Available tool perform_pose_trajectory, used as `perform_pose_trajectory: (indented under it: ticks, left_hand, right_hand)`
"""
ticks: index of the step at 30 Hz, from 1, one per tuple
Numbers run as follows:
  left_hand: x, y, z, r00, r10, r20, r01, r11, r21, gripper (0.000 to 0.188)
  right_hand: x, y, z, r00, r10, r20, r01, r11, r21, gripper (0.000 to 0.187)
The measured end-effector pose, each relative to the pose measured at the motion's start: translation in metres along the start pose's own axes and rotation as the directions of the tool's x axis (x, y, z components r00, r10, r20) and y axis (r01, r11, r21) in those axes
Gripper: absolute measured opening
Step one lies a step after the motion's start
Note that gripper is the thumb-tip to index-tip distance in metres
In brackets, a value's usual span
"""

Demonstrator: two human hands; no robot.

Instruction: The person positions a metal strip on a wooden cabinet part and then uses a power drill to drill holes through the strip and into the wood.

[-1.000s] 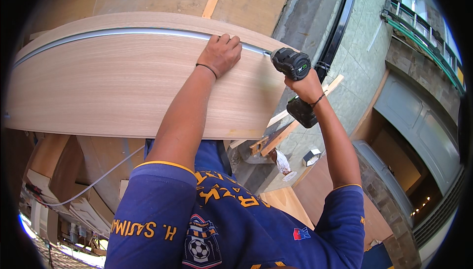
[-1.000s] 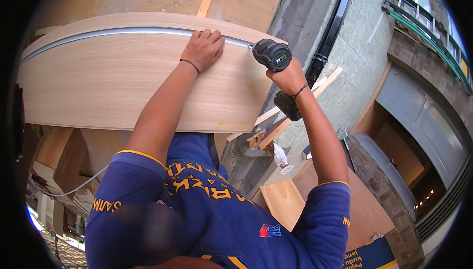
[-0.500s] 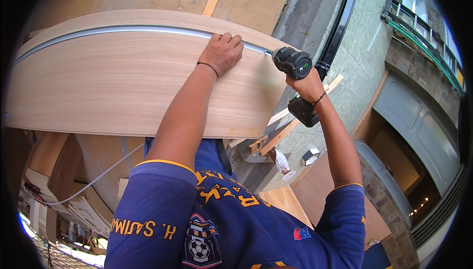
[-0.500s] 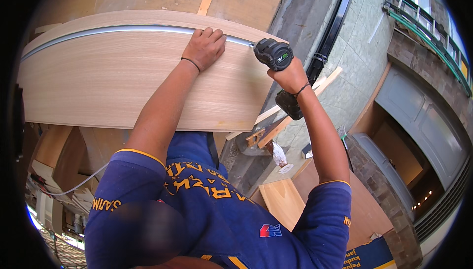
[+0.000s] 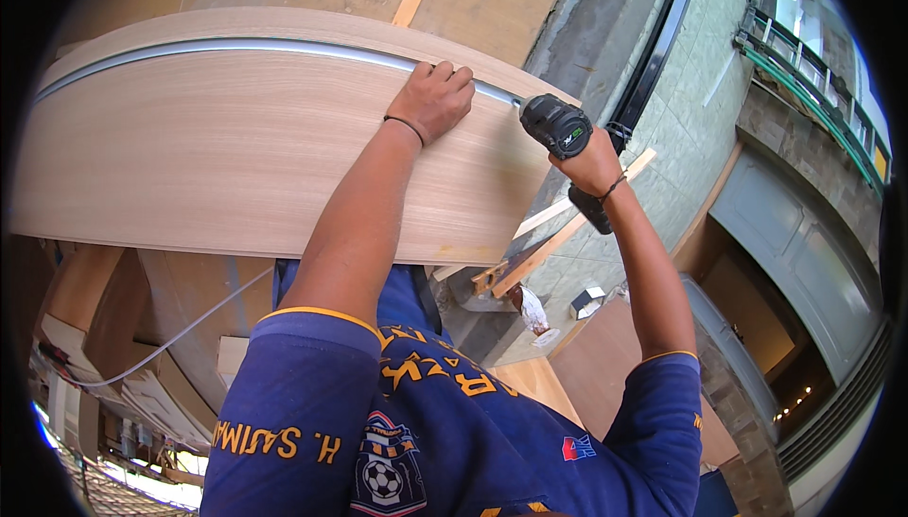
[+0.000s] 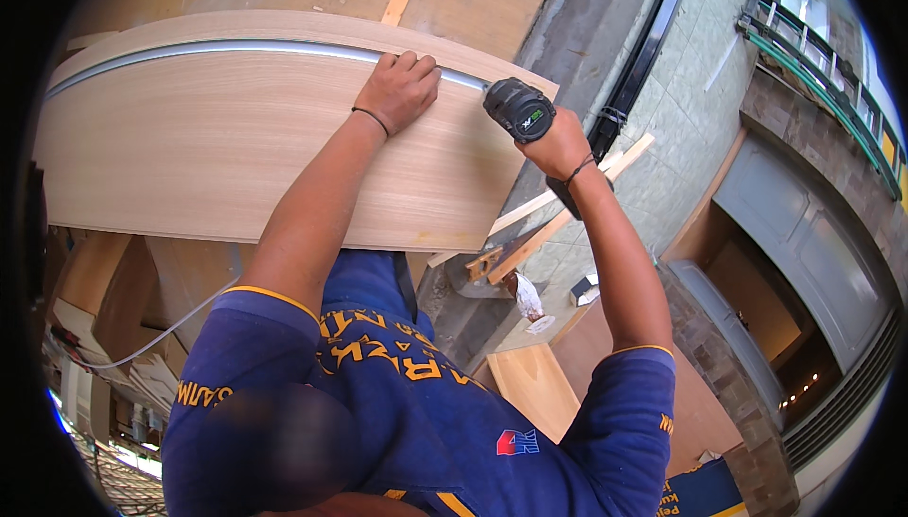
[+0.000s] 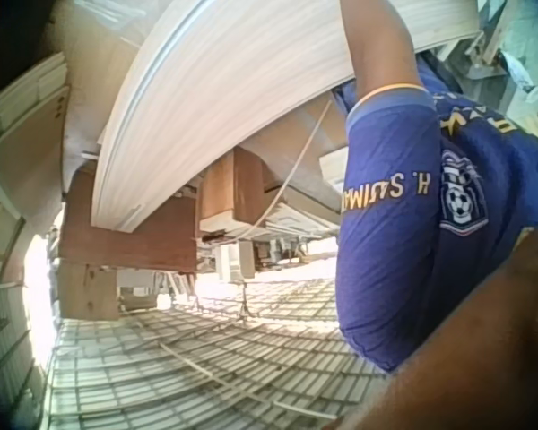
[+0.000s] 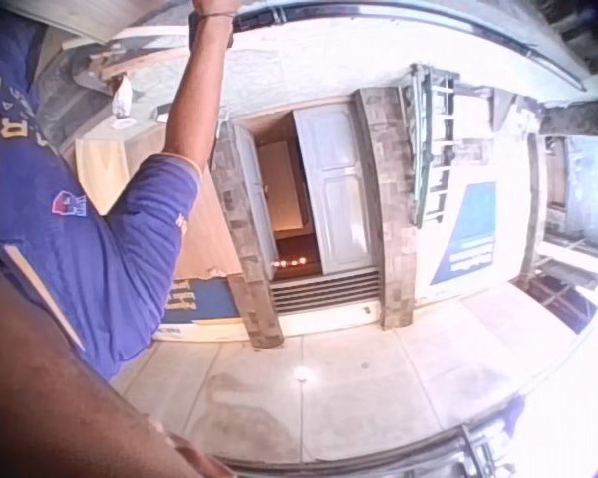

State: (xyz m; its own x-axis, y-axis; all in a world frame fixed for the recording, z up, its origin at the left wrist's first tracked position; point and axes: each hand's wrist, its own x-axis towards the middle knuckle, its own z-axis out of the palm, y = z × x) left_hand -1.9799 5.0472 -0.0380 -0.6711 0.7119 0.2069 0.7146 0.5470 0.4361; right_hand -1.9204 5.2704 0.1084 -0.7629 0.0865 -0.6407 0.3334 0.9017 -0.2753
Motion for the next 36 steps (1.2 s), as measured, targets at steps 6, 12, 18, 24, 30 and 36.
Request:
perform_pose_trajectory:
  ticks: [6,12,18,24,30,36]
  left_hand:
    - [-0.002,-0.001,0.003,0.999,0.016,-0.031,-0.016,1.000,0.005,0.008]
    - [-0.002,0.000,0.001,1.000,0.006,-0.011,-0.006,1.000,-0.001,0.010]
    - [0.001,0.003,-0.001,0.999,0.016,-0.050,-0.014,1.000,0.025,0.007]
    - [0.002,0.002,-0.004,0.999,0.020,-0.032,-0.019,1.000,0.022,0.009]
    - [0.002,0.009,-0.008,0.998,0.020,0.058,-0.023,0.998,0.051,0.011]
    - [-0.008,0.002,0.004,0.999,-0.015,0.031,0.015,1.000,-0.004,0.015]
  right_hand:
    - [0.002,0.012,0.004,1.000,0.016,0.023,-0.017,0.999,0.049,0.028]
    - [0.002,0.010,0.009,1.000,-0.022,-0.004,0.022,1.000,-0.014,0.028]
    - [0.006,0.011,0.006,0.999,-0.011,-0.040,0.011,1.000,0.012,0.025]
    - [-0.009,0.024,0.041,0.976,0.042,-0.211,-0.027,0.997,0.073,0.023]
    - [-0.121,-0.024,0.077,0.885,0.213,-0.415,0.015,0.877,0.481,0.022]
    - [-0.237,-0.077,0.173,0.877,0.209,-0.433,0.058,0.848,0.527,0.038]
